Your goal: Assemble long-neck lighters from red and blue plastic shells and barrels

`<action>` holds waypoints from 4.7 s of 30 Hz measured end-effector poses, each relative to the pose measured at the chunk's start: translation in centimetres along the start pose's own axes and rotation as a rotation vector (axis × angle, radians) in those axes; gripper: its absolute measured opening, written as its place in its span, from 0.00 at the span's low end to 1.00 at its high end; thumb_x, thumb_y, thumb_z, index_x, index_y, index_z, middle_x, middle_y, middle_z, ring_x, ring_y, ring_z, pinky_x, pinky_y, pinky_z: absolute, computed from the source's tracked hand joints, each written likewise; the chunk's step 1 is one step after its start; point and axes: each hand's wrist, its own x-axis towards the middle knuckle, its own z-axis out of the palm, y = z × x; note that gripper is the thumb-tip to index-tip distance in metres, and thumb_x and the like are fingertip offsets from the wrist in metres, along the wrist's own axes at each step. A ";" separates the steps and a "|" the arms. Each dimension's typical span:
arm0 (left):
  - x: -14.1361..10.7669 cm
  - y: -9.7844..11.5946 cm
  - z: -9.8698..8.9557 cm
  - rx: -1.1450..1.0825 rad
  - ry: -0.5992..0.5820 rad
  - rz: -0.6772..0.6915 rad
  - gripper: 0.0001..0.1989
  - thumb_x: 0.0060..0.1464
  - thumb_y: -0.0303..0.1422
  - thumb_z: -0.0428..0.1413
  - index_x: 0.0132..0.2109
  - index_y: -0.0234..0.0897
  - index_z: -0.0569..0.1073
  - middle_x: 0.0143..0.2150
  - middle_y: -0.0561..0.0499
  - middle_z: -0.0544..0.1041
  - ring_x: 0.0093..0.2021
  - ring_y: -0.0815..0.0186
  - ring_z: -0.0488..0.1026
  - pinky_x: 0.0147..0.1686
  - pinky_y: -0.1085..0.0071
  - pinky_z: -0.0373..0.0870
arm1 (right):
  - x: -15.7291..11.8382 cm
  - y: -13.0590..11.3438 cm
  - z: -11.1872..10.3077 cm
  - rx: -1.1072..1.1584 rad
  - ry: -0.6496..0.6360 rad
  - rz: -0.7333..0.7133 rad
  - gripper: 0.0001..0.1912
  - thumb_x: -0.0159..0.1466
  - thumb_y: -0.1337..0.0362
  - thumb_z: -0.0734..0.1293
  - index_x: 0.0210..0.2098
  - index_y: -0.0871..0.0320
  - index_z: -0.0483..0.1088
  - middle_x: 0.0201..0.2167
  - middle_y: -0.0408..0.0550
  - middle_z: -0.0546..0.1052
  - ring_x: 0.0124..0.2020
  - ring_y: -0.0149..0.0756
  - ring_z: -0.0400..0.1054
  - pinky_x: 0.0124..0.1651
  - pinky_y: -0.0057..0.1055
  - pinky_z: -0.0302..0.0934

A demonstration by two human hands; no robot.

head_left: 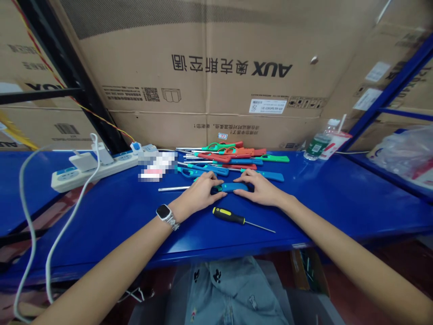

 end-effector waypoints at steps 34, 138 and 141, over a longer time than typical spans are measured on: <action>-1.5 -4.0 -5.8 -0.161 -0.183 -0.152 0.14 0.45 0.24 0.55 0.40 0.37 0.80 0.39 0.48 0.83 0.37 0.61 0.78 0.38 0.65 0.75 | 3.0 -0.7 -0.3 0.153 -0.106 -0.059 0.14 0.63 0.57 0.76 0.46 0.54 0.80 0.42 0.50 0.80 0.44 0.44 0.74 0.49 0.44 0.69; -2.7 -2.2 -5.9 0.093 0.063 -0.137 0.17 0.73 0.40 0.44 0.47 0.37 0.74 0.30 0.49 0.75 0.27 0.60 0.71 0.31 0.67 0.61 | 6.5 -3.8 1.7 0.966 0.339 0.309 0.19 0.52 0.52 0.76 0.34 0.54 0.68 0.25 0.44 0.79 0.26 0.37 0.71 0.32 0.32 0.59; -2.7 -1.6 -5.6 0.145 0.036 -0.110 0.18 0.74 0.41 0.42 0.49 0.37 0.74 0.30 0.49 0.75 0.28 0.59 0.72 0.31 0.67 0.60 | 5.7 -3.6 0.8 1.164 0.460 0.402 0.20 0.48 0.53 0.78 0.33 0.55 0.69 0.26 0.42 0.77 0.28 0.35 0.71 0.31 0.30 0.58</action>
